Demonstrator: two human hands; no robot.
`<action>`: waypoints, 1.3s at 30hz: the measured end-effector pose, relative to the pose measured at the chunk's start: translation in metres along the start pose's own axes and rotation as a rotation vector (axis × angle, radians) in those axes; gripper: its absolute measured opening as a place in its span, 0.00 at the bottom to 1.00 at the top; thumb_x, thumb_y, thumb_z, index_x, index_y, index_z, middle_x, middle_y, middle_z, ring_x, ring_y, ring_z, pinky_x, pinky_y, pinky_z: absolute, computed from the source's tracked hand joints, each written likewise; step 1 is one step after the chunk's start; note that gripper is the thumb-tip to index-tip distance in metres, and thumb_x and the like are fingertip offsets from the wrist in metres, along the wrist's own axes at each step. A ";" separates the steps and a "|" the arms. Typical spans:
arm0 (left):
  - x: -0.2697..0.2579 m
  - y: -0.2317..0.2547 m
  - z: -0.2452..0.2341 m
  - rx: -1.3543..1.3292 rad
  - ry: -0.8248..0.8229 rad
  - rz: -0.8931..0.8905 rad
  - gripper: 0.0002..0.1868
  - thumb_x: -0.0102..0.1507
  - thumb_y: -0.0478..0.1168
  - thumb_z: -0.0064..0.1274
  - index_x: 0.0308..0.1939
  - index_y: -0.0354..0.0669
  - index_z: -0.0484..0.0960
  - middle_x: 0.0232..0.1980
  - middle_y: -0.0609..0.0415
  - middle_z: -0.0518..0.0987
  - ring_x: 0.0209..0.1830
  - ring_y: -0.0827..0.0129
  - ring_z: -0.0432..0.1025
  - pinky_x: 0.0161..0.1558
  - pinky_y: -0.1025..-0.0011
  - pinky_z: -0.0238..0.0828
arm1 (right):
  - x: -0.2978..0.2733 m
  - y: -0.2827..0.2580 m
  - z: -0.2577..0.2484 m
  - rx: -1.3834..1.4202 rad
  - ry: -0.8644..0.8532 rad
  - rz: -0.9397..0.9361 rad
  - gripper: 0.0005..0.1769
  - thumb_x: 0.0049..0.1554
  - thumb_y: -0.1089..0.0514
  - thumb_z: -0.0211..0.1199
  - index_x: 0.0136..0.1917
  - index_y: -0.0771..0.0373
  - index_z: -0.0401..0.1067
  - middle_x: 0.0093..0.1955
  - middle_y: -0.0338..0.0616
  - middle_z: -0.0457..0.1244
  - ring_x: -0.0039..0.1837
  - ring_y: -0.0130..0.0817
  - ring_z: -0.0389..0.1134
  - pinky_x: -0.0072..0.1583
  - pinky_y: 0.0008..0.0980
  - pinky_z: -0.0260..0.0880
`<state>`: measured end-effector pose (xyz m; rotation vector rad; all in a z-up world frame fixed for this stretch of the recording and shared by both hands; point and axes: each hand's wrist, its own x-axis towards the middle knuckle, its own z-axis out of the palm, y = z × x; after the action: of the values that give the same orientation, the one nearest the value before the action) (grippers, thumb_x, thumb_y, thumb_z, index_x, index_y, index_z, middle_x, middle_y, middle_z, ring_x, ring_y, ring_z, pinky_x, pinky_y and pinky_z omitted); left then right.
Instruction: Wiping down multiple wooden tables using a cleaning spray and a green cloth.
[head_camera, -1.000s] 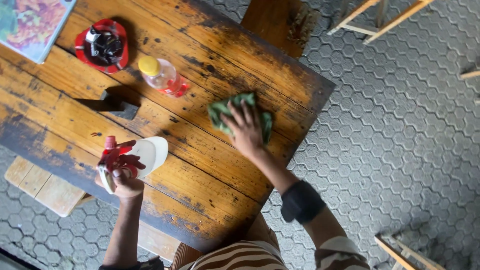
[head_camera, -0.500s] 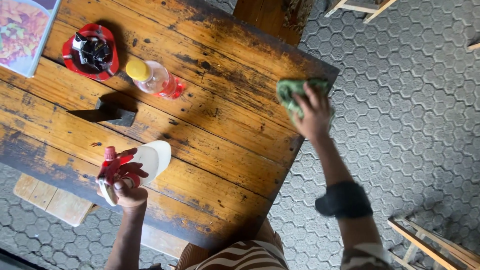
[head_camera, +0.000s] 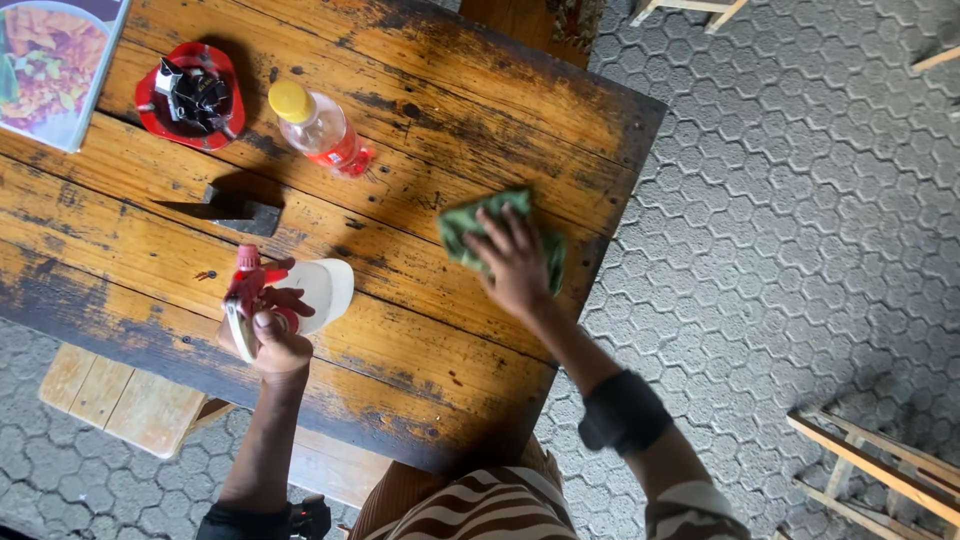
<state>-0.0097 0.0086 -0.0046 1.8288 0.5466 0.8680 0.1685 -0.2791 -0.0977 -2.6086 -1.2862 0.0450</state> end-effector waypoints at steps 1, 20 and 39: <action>0.001 0.003 0.000 -0.009 -0.002 0.001 0.43 0.74 0.69 0.35 0.49 0.23 0.76 0.43 0.38 0.83 0.33 0.61 0.81 0.40 0.61 0.84 | -0.017 -0.013 -0.007 -0.008 0.000 0.004 0.34 0.46 0.49 0.78 0.66 0.44 0.73 0.81 0.40 0.49 0.82 0.48 0.44 0.78 0.61 0.50; 0.003 -0.006 -0.006 -0.036 -0.055 0.048 0.39 0.74 0.66 0.37 0.55 0.28 0.81 0.30 0.51 0.79 0.24 0.70 0.75 0.30 0.72 0.72 | -0.032 0.070 0.021 -0.211 0.049 0.265 0.37 0.59 0.38 0.70 0.77 0.41 0.61 0.84 0.45 0.44 0.81 0.63 0.40 0.76 0.72 0.37; -0.005 -0.013 -0.021 -0.361 -0.266 -0.150 0.17 0.62 0.25 0.42 0.54 0.29 0.78 0.51 0.45 0.83 0.47 0.68 0.79 0.52 0.68 0.81 | -0.187 -0.080 -0.045 0.104 0.064 -0.055 0.37 0.55 0.34 0.73 0.71 0.48 0.68 0.77 0.55 0.53 0.77 0.71 0.52 0.53 0.44 0.72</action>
<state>-0.0293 0.0229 -0.0133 1.5200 0.3274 0.5677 -0.0027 -0.3883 -0.0499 -2.4661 -1.2966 0.0178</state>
